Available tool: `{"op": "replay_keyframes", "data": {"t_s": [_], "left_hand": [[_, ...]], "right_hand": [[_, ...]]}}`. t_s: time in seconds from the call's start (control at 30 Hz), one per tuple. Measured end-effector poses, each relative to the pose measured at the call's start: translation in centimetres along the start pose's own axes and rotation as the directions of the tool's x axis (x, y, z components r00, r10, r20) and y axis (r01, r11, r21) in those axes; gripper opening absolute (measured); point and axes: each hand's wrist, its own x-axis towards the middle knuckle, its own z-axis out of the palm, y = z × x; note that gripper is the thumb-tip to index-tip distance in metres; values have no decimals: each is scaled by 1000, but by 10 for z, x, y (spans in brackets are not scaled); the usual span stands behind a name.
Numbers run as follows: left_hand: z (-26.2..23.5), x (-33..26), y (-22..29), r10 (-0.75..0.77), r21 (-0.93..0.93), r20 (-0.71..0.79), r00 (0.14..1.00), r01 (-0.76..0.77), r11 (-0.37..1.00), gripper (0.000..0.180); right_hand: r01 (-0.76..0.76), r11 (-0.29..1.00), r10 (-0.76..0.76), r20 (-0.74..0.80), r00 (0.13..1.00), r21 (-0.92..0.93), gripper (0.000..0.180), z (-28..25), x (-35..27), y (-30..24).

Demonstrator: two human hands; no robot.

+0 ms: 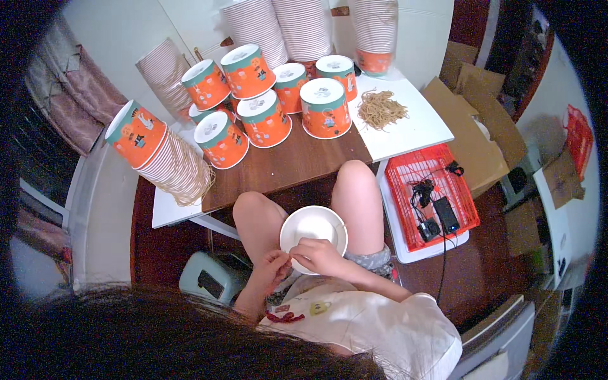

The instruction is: Attaching elastic strings to paper buckets.

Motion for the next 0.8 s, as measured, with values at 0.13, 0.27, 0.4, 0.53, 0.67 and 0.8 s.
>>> {"op": "replay_keyframes", "data": {"t_s": [0.13,0.27,0.4,0.53,0.67,0.8], "left_hand": [[0,-2,6,0,45,-7,1000,0,999,8],[2,-3,6,309,349,26,951,-298,888,9],[7,-7,12,565,733,113,817,-453,508,9],[12,-11,16,638,783,157,754,-489,384,9],[12,-12,16,676,806,196,710,-509,301,9],[8,-11,16,696,832,218,684,-503,234,10]], "right_hand": [[-54,999,54,33,998,2,9,-1,0,-1],[-152,986,149,46,988,68,8,4,-1,1],[-261,950,252,71,965,172,8,5,-1,4],[-362,893,337,135,932,267,8,5,-1,7],[-413,865,380,165,910,287,8,6,0,5],[-394,882,369,143,918,259,7,15,2,12]]}}
